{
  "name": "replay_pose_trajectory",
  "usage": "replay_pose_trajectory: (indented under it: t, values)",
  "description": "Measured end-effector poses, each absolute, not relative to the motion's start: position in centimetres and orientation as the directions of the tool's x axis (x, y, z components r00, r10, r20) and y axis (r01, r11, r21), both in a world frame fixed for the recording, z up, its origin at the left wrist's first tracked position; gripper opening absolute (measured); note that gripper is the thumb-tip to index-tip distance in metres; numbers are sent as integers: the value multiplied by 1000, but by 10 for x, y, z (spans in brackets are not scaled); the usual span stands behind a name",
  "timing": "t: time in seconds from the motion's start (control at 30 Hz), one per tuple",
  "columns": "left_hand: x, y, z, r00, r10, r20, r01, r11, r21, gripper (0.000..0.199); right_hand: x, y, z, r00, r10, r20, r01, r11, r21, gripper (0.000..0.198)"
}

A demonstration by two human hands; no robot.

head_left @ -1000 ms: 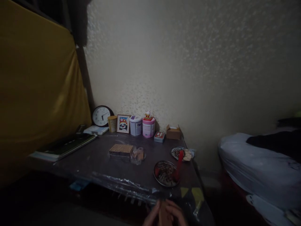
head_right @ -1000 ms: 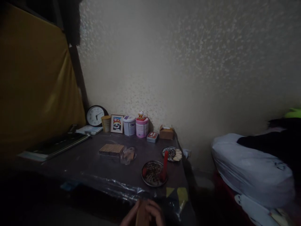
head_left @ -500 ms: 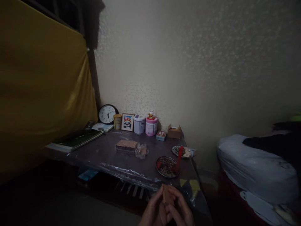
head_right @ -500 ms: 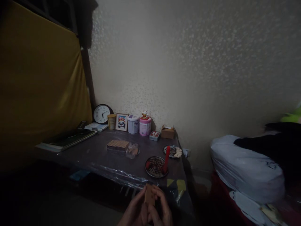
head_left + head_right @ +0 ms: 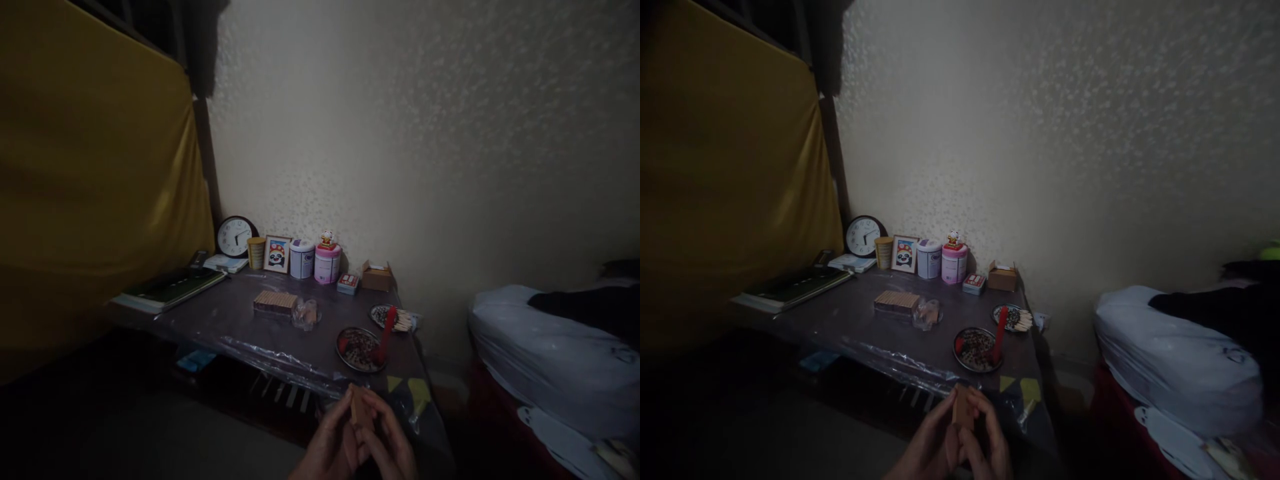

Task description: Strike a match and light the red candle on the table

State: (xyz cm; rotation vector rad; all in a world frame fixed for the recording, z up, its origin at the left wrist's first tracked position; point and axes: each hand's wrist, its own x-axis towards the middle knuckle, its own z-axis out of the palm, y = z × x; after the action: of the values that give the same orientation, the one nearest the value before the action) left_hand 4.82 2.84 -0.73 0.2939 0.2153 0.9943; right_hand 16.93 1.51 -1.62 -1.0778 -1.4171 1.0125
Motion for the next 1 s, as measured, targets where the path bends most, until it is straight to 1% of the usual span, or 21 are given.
replay_pose_trajectory:
  t: [0.2,0.3,0.4,0.53,0.67,0.8,1.0]
  values:
    - [48,27,-5,498,860,-111,-792,503,348,24,165,13,-10,-37,982,186,26,187,-982,43]
    - [49,27,-6,506,857,-100,-793,507,337,23,163,13,-13,-18,992,126,-33,125,-992,46]
    - [51,29,-11,517,851,-88,-789,514,335,26,159,13,-17,61,994,88,-62,92,-994,45]
    - [53,31,-16,535,841,-77,-780,527,339,31,155,12,-19,120,987,104,-76,114,-991,42]
    - [51,30,-15,534,844,-58,-784,519,340,30,153,11,-16,150,983,105,-38,112,-993,42]
    - [48,30,-11,525,850,-40,-790,505,348,29,152,9,-13,144,984,107,-50,115,-992,43]
    - [48,30,-10,521,851,-63,-783,506,361,27,152,8,-13,141,984,112,-56,121,-991,44]
